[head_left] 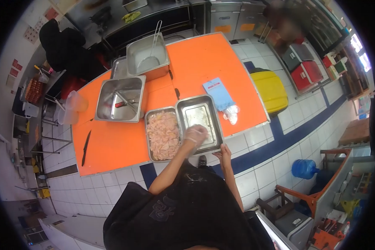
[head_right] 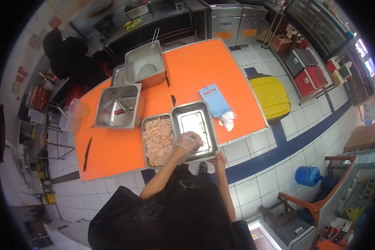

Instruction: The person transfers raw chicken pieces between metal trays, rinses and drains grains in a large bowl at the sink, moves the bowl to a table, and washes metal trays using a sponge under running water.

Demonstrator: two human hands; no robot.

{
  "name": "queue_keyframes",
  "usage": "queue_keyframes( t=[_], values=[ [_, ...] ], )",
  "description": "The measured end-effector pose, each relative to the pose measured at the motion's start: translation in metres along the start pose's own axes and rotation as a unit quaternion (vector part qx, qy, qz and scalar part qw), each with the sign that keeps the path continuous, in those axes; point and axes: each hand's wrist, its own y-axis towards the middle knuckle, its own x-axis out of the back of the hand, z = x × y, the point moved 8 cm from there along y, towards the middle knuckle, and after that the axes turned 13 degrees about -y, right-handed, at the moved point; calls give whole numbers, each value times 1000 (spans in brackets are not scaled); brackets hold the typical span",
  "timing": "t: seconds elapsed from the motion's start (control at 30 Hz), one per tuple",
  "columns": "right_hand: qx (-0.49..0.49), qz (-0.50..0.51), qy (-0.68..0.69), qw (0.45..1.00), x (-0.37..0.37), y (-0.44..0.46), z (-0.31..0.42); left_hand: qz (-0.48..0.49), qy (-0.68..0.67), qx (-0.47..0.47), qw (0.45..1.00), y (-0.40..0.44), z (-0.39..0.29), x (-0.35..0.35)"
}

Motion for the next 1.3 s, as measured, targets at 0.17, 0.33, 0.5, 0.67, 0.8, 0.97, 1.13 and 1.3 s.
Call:
queue_keyframes(
  t=[0.17, 0.33, 0.5, 0.67, 0.8, 0.97, 1.13, 1.3],
  values=[
    [7, 11, -6, 1000, -2, 0, 2, -89, -95, -97, 987, -18, -7, 121],
    [1, 7, -8, 1000, 1, 0, 3, -86, 220, -52, 970, -8, 72, 158],
    [-13, -5, -15, 1000, -1, -7, 2, -39, 399, -85, 912, 14, 110, 127],
    [4, -6, -25, 1000, -5, -6, 10, -5, 133, -27, 991, -6, 60, 120],
    [-11, -12, -11, 1000, 4, -1, -6, 45, 374, 148, 915, -55, 63, 113],
    [7, -2, -7, 1000, -1, -3, 2, 15, 372, -119, 921, -68, 37, 100],
    [11, -7, -9, 1000, -4, -5, 12, 38, 189, -7, 981, 12, 137, 143],
    [-3, 12, -31, 999, -3, -6, 3, 10, 418, -1, 909, 45, 69, 159]
  ],
)
